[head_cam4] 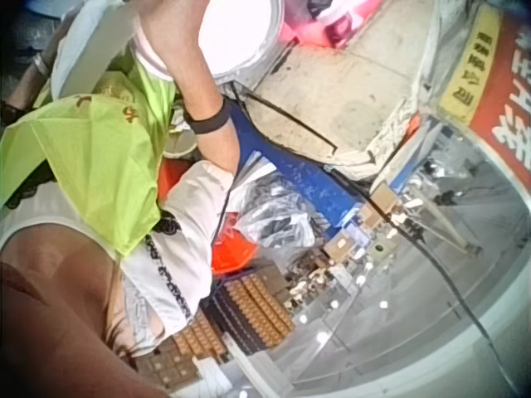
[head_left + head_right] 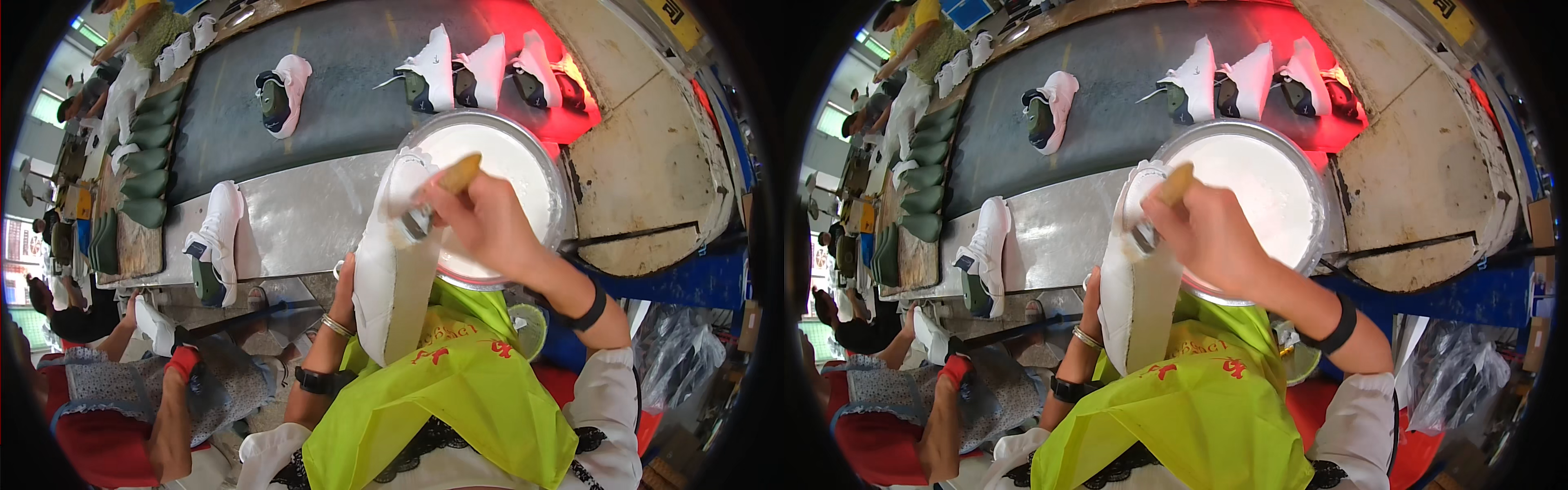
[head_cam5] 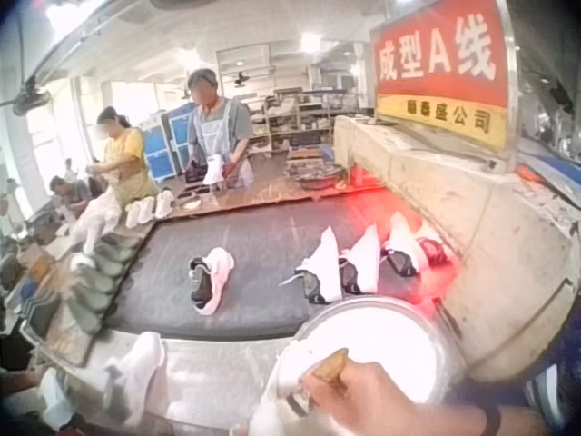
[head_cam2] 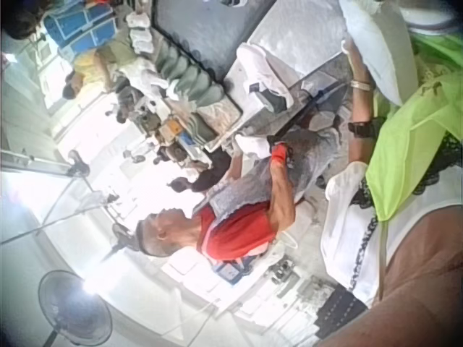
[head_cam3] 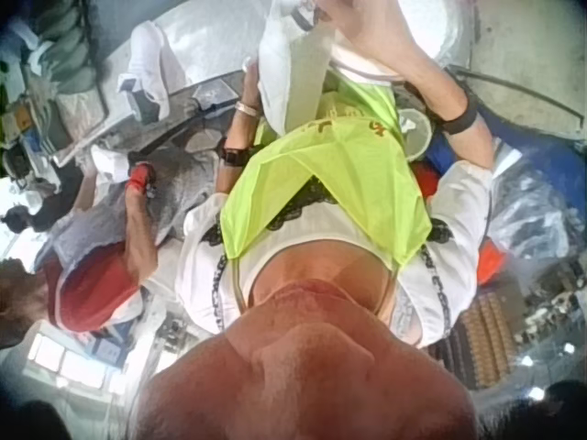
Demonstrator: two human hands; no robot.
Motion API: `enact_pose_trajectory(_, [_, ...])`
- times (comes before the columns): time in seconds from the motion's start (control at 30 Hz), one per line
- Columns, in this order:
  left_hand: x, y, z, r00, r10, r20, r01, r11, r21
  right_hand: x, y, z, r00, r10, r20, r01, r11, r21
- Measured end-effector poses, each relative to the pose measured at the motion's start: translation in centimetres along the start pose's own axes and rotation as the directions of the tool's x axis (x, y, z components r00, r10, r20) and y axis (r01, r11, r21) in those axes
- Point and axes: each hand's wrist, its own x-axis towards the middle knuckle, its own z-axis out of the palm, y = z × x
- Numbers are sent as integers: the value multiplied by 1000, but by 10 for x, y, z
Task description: Applying adhesive to the bottom of shoe soles using a brush in a manufacturing environment.
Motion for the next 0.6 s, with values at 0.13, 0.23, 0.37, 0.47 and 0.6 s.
enact_pose_trajectory(0.13, [-2,3,5,999,-37,3,37,999,16,54,15,-17,996,85,-28,-81,989,122])
enact_pose_trajectory(0.23, [6,-10,-20,997,48,-58,-44,997,66,63,33,-25,991,13,-130,-6,998,55])
enact_pose_trajectory(0.37, [1,-7,-12,996,81,-35,-86,979,-183,6,55,-22,977,115,-180,-128,990,-63])
enact_pose_trajectory(0.47, [7,-1,-22,991,98,-91,-112,980,-163,-18,76,-15,965,240,-107,-237,971,40])
enact_pose_trajectory(0.6, [3,10,-24,984,142,-111,-151,985,-81,6,95,-32,934,45,-353,-115,977,-179])
